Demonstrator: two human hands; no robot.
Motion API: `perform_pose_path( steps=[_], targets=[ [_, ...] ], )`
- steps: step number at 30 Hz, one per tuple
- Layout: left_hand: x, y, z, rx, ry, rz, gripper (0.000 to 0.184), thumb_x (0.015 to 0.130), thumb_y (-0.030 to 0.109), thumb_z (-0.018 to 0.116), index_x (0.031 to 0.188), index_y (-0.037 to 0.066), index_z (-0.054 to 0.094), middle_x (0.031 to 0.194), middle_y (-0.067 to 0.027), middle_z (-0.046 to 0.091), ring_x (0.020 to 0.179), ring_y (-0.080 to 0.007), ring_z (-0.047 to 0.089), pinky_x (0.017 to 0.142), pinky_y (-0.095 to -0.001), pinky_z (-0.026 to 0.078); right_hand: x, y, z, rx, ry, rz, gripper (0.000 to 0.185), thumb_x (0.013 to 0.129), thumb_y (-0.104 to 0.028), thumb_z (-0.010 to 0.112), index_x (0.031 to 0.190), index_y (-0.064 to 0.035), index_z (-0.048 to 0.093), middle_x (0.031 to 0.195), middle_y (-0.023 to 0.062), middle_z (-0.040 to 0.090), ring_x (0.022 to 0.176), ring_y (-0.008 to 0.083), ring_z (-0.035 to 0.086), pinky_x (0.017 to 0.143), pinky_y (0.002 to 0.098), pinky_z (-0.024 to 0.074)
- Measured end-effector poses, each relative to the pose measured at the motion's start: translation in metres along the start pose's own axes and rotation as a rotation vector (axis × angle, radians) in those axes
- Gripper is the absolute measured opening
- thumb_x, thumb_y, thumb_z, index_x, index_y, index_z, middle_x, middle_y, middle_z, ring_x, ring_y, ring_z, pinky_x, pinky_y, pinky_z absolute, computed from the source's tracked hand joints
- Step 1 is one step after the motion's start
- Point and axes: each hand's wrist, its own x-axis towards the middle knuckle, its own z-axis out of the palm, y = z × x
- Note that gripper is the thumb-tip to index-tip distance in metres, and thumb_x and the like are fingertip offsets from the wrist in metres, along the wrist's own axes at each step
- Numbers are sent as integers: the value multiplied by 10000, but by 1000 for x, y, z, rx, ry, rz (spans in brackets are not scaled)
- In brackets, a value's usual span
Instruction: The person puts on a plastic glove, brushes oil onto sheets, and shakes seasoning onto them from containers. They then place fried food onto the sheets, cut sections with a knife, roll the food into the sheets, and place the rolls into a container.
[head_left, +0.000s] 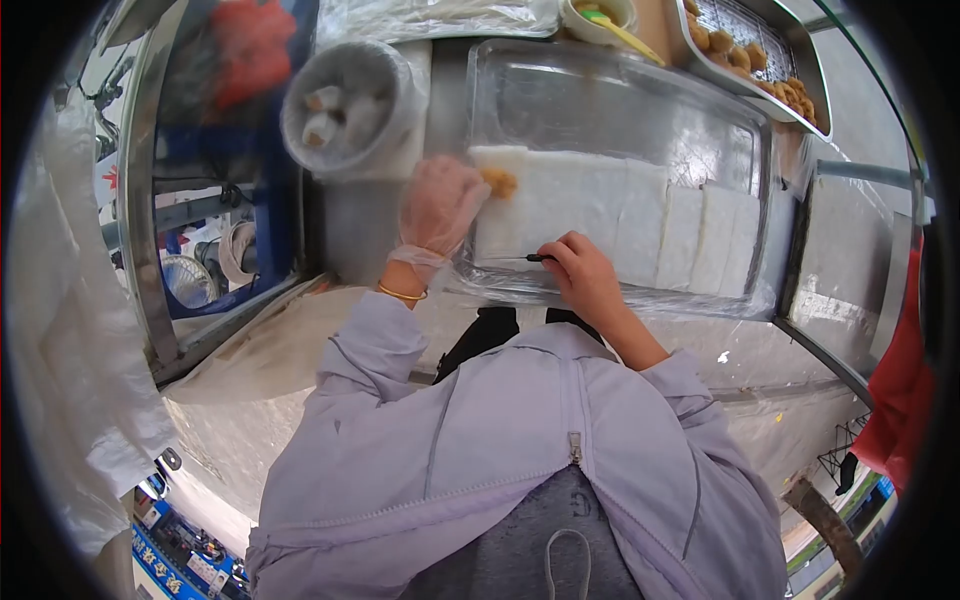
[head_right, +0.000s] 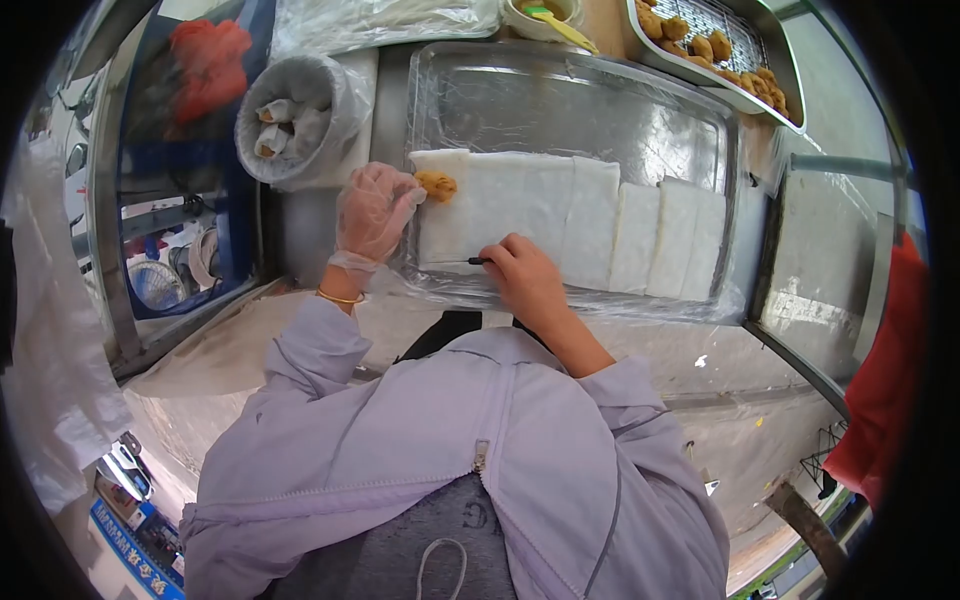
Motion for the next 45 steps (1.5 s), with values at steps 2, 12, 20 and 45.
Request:
perform_pose_path(
  steps=[2,12,20,45],
  targets=[
    [-28,2,6,-81,-45,-113,313,733,215,753,1002,99,643,1066,-89,570,1028,-298,527,881,-429,430,-2,-4,3,54,28,52,117,830,-71,664,943,-92,642,866,71,574,804,280,593,673,383,486],
    [-62,31,35,133,-73,-64,188,733,178,741,853,125,606,850,-53,563,904,-266,540,778,-400,435,-8,-7,3,132,26,107,122,862,-67,644,984,-78,646,888,90,584,807,286,604,670,371,487],
    [-15,-2,4,-10,-202,-10,110,797,110,679,833,102,575,809,-98,552,794,-316,558,704,-409,460,3,4,-16,325,258,309,95,899,-44,635,992,-44,654,879,61,582,706,164,570,628,270,445],
    [57,0,-1,255,30,420,475,690,281,797,1066,72,595,1181,-155,545,954,-309,601,826,-355,502,47,-2,-26,-151,318,226,90,886,-123,646,975,-120,650,850,80,573,762,292,601,649,393,480]
  ],
)
